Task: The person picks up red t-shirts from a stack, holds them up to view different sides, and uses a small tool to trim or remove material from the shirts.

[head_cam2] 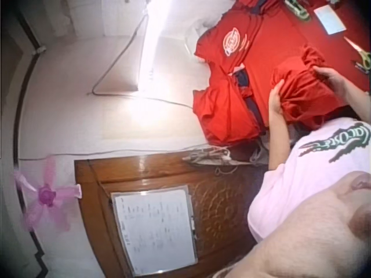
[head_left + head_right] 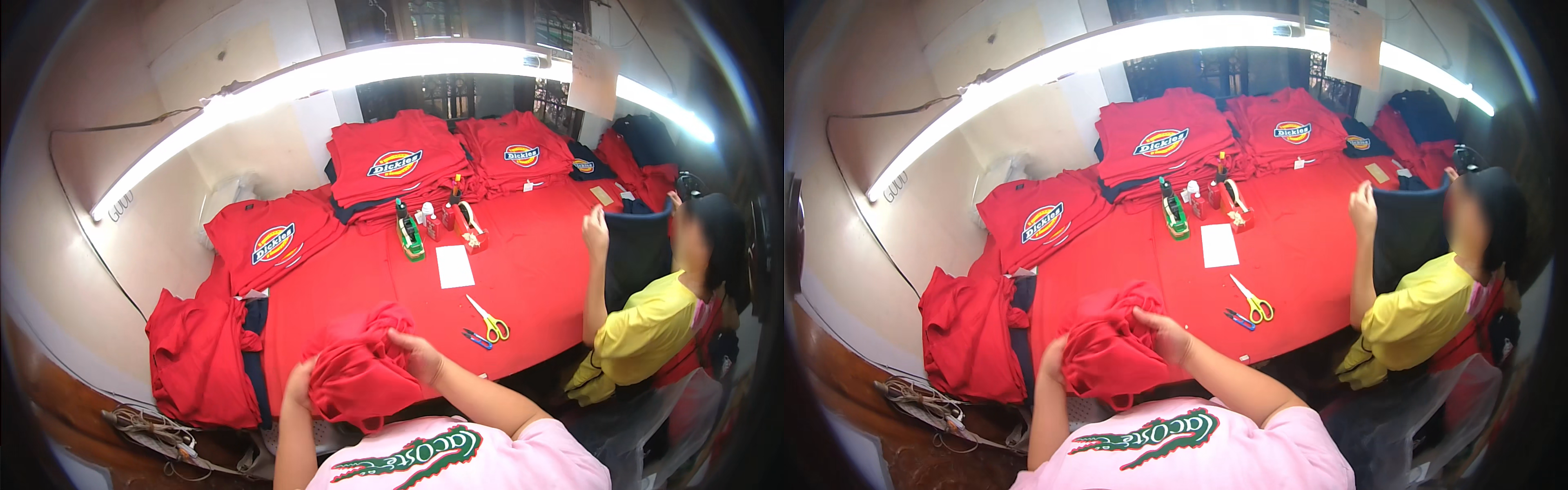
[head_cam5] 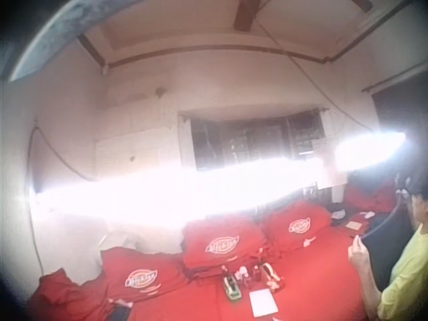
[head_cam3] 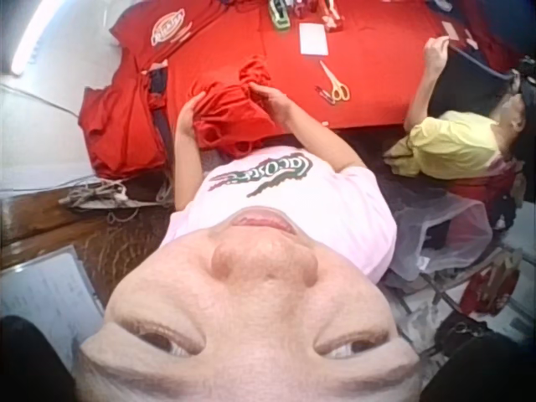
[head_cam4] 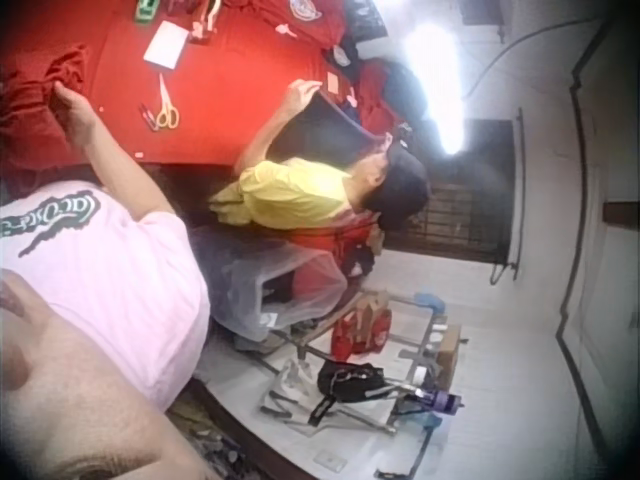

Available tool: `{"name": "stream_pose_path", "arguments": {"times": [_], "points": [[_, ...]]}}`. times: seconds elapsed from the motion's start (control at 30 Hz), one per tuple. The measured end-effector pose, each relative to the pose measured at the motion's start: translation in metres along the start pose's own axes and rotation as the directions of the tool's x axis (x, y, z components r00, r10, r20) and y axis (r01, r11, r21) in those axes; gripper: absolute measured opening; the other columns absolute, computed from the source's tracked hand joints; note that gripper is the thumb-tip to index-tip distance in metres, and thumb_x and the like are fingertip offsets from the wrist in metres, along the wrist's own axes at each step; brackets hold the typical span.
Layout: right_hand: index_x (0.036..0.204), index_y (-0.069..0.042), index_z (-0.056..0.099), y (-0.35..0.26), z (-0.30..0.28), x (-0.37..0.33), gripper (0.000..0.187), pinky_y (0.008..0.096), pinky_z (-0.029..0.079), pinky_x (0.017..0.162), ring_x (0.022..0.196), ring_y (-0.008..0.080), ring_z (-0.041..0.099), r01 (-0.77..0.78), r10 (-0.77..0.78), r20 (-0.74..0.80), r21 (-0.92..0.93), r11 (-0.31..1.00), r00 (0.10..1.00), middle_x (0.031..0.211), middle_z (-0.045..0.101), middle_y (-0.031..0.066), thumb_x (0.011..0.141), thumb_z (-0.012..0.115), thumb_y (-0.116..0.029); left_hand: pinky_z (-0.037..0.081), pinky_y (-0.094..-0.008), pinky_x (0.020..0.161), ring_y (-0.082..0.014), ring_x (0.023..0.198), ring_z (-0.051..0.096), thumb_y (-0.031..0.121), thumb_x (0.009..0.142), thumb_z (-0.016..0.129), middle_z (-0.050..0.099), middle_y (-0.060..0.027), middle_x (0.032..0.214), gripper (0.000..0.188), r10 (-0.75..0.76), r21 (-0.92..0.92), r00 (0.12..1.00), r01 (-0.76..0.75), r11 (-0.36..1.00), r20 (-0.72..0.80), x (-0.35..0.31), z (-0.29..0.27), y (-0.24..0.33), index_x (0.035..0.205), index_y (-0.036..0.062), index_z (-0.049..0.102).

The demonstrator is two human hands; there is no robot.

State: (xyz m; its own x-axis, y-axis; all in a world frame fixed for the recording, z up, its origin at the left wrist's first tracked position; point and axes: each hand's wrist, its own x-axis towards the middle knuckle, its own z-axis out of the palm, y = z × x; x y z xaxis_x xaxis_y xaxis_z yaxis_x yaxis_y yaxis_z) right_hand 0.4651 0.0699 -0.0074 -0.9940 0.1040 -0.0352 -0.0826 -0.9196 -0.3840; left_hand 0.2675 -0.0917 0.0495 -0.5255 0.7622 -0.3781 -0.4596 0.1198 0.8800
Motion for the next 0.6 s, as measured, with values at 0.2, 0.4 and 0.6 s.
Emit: {"name": "stream_pose_path", "arguments": {"times": [0.2, 0.4, 0.6], "points": [[0.142, 0.003, 0.056, -0.007, 0.081, 0.026, 0.054, 0.0506, 0.046, 0.116, 0.129, 0.035, 0.063, 0.08, -0.227, 0.427, 0.335, 0.939, 0.875, 0.139, 0.066, 0.0195, 0.104, 0.058, -0.035, 0.043, -0.0563, 0.116, -0.0385, 0.124, 0.065, 0.021, 0.096, 0.065, 0.071, -0.0235, 0.124, 0.05, 0.083, 0.026, 0.972, -0.091, 0.996, 0.219, 0.001, 0.028, -0.075, 0.135, -0.0077, 0.058], [0.122, 0.003, 0.071, 0.013, 0.085, 0.024, 0.03, 0.0384, 0.053, 0.105, 0.109, 0.0232, 0.072, -0.349, 0.425, 0.414, -0.249, 0.904, 0.805, 0.115, 0.077, 0.0128, 0.095, 0.071, -0.009, 0.04, -0.0529, 0.118, -0.0366, 0.122, 0.066, 0.021, 0.096, 0.064, 0.073, -0.0224, 0.12, 0.042, 0.149, 0.076, 0.846, -0.217, 0.973, 0.513, 0.011, 0.037, -0.023, 0.127, -0.0079, 0.064], [0.113, 0.002, 0.073, -0.081, 0.143, -0.013, 0.026, 0.0373, 0.053, 0.098, 0.119, 0.0201, 0.064, 0.163, 0.57, 0.176, -0.984, 0.074, 0.802, 0.128, 0.071, 0.0107, 0.091, 0.078, -0.012, 0.037, -0.0494, 0.119, -0.0346, 0.121, 0.067, 0.02, 0.097, 0.063, 0.075, -0.0214, 0.116, 0.036, -0.005, 0.118, 0.363, -0.291, 0.949, 0.932, 0.012, -0.008, 0.114, 0.119, -0.008, 0.07]]}}
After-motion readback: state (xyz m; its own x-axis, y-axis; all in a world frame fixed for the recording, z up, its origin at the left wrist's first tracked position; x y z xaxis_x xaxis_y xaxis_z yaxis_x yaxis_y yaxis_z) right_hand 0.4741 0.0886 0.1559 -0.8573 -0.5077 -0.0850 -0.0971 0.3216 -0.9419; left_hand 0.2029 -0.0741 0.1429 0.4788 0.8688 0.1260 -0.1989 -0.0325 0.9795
